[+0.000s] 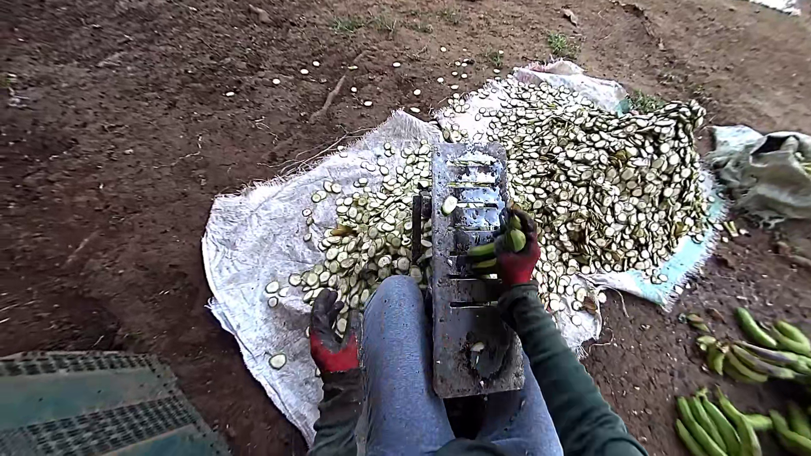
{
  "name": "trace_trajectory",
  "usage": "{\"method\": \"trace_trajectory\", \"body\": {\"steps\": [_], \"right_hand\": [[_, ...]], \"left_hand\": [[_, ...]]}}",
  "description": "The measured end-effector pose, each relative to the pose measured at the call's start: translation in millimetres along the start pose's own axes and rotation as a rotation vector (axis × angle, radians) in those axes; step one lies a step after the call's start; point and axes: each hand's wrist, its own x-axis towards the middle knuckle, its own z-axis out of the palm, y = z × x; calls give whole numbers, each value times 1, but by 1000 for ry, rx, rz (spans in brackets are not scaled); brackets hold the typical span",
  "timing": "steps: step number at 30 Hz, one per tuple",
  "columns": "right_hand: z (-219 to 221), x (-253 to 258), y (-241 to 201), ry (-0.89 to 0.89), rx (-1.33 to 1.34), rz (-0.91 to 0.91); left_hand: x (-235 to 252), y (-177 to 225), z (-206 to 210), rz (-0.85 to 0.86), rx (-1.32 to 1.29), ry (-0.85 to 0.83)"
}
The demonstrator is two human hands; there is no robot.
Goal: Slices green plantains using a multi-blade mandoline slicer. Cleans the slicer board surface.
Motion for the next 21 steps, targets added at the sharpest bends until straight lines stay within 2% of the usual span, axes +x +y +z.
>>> {"method": "trace_trajectory", "body": {"steps": [2, 4, 6, 10, 12, 14, 17, 19, 21], "right_hand": [[35, 63, 12, 23, -73, -112], [45, 85, 7, 15, -116, -120], [22, 48, -4, -10, -132, -58], [-54, -94, -16, 26, -49, 1], [-61, -114, -19, 39, -63, 3], [-35, -71, -15, -2, -133, -63], [30, 49, 9, -5, -288, -243], [64, 124, 19, -17, -318, -258], [75, 145, 16, -65, -295, -238]], "left_hand": [[-3, -6, -4, 13, -19, 13], [-4, -10, -9, 35, 11, 19], [-5, -20, -21, 38, 45, 22], [-7, -39, -39, -36, 68, 31], [-5, -43, -36, -97, 70, 43], [-6, -48, -30, -132, 56, 51], [-8, -47, -22, -57, 55, 50], [-10, -40, -19, -7, 47, 60], [-10, -38, -24, 30, 61, 63]]}}
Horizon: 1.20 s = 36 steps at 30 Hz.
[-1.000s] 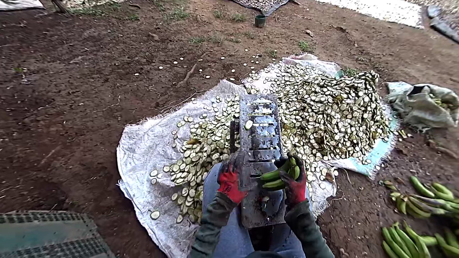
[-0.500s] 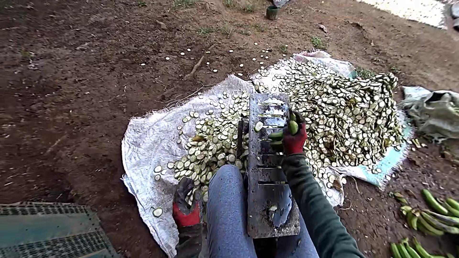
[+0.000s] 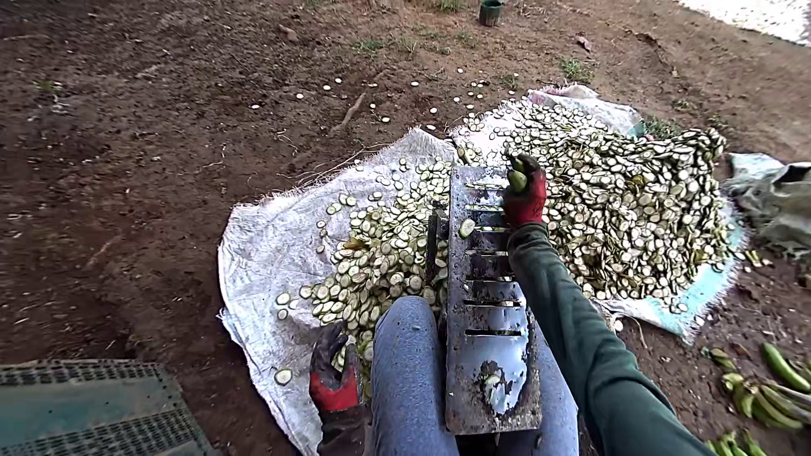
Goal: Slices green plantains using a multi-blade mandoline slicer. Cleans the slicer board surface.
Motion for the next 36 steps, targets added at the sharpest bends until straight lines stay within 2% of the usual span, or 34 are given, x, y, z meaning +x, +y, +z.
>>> {"method": "trace_trajectory", "body": {"steps": [2, 6, 8, 10, 13, 16, 17, 19, 22, 23, 24, 25, 26, 27, 29, 30, 31, 33, 36], "right_hand": [[-19, -47, -11, -8, 60, -21], [-97, -240, -45, -43, 241, -59], [-113, -281, -50, -95, 260, -102], [-95, -243, -41, -126, 201, -171], [-38, -121, -16, -125, 59, -187], [1, -36, -3, -113, -82, -110], [5, -31, -7, -119, -78, -71], [-12, -68, -18, -167, -39, -8], [-65, -190, -31, -115, 54, -96], [-85, -232, -40, -98, 65, -116], [-99, -262, -46, -101, 54, -132], [-104, -276, -45, -96, 44, -158], [-100, -272, -40, -87, 31, -184], [-89, -252, -36, -80, 6, -203], [-62, -189, -35, -99, -54, -218], [-53, -160, -39, -146, -77, -183], [-46, -138, -42, -197, -84, -127], [-38, -119, -47, -280, -105, -5], [-48, -111, -66, -461, -162, 163]], "left_hand": [[1, -3, -1, 8, 11, -16], [3, -17, -3, -46, -37, -39], [5, -15, 1, 7, -63, -78], [1, -4, 6, 207, 56, -227], [-9, 15, 19, 529, 427, -449], [-22, 36, 25, 528, 609, -501], [-25, 41, 23, 497, 633, -498], [-26, 37, 13, 373, 683, -453], [-3, 17, -13, -3, 819, -334], [9, 14, -20, -51, 809, -284], [20, 17, -21, 5, 759, -231], [26, 26, -11, 140, 646, -172], [28, 46, 7, 246, 430, -179], [28, 73, 32, 267, 147, -291], [27, 126, 95, 180, -358, -570], [26, 144, 128, 125, -500, -628], [27, 155, 160, 116, -534, -589], [35, 167, 200, 154, -386, -397], [41, 171, 208, 194, -253, -345]]}}
